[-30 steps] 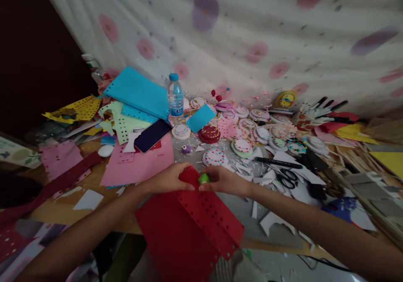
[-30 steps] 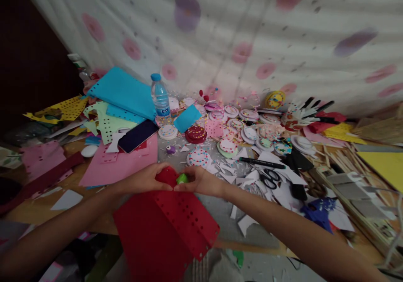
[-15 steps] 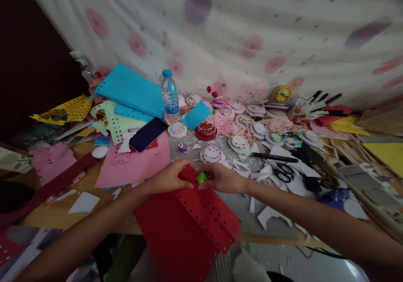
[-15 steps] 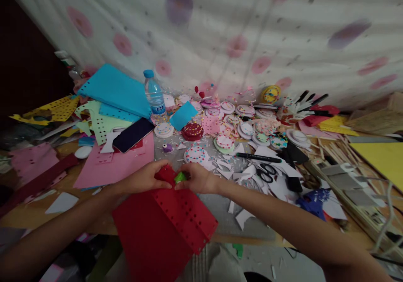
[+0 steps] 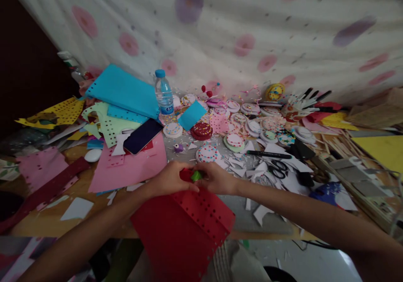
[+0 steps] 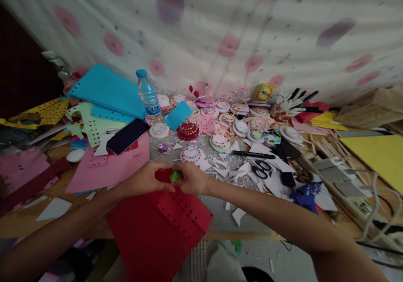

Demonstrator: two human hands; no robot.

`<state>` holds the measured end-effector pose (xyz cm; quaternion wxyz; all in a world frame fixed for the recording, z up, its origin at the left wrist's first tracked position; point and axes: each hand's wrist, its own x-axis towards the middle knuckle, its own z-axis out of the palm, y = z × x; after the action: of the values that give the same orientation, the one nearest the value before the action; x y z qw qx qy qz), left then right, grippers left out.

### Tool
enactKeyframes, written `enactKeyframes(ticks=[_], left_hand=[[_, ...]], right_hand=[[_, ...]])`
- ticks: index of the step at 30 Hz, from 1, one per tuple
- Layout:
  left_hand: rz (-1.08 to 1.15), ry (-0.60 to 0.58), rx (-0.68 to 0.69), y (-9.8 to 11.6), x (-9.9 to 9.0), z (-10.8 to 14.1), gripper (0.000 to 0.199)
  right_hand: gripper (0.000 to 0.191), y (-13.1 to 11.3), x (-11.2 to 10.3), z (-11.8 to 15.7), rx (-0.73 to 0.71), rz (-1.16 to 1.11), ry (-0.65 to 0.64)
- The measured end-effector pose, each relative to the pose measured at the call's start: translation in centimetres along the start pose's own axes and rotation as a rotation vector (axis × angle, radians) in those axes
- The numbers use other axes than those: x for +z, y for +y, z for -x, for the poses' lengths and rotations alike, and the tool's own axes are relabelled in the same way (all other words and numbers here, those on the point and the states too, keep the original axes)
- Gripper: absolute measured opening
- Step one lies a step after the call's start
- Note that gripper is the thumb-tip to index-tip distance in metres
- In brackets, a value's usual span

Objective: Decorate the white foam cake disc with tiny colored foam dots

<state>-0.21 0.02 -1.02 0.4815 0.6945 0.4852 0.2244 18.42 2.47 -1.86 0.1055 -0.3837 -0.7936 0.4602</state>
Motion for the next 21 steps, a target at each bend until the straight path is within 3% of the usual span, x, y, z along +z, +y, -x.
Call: enactKeyframes(ticks=[7, 13, 17, 21], left_hand=[[0.036, 0.038, -0.046, -0.7, 0.6, -0.3, 0.049], [0.069, -0.003, -0.065, -0.9, -0.2, -0.2, 0.063], [0.172, -0.085, -0.127, -1.0, -0.9, 0.7, 0.043], [0.212, -0.108, -0.182, -0.7, -1.1, 1.5, 0.024]], right_hand=[[0.011, 0.8, 0.5, -0.2, -0.026, 0.012, 0.040], [0.025, 1.7, -0.4, -0.4, -0.106, -0.078, -0.057], [0.031, 1.9, -1.5, 0.1, -0.077, -0.174, -0.143], [0.029, 1.9, -2.5, 1.0, -0.030, -0.321, -0.140]])
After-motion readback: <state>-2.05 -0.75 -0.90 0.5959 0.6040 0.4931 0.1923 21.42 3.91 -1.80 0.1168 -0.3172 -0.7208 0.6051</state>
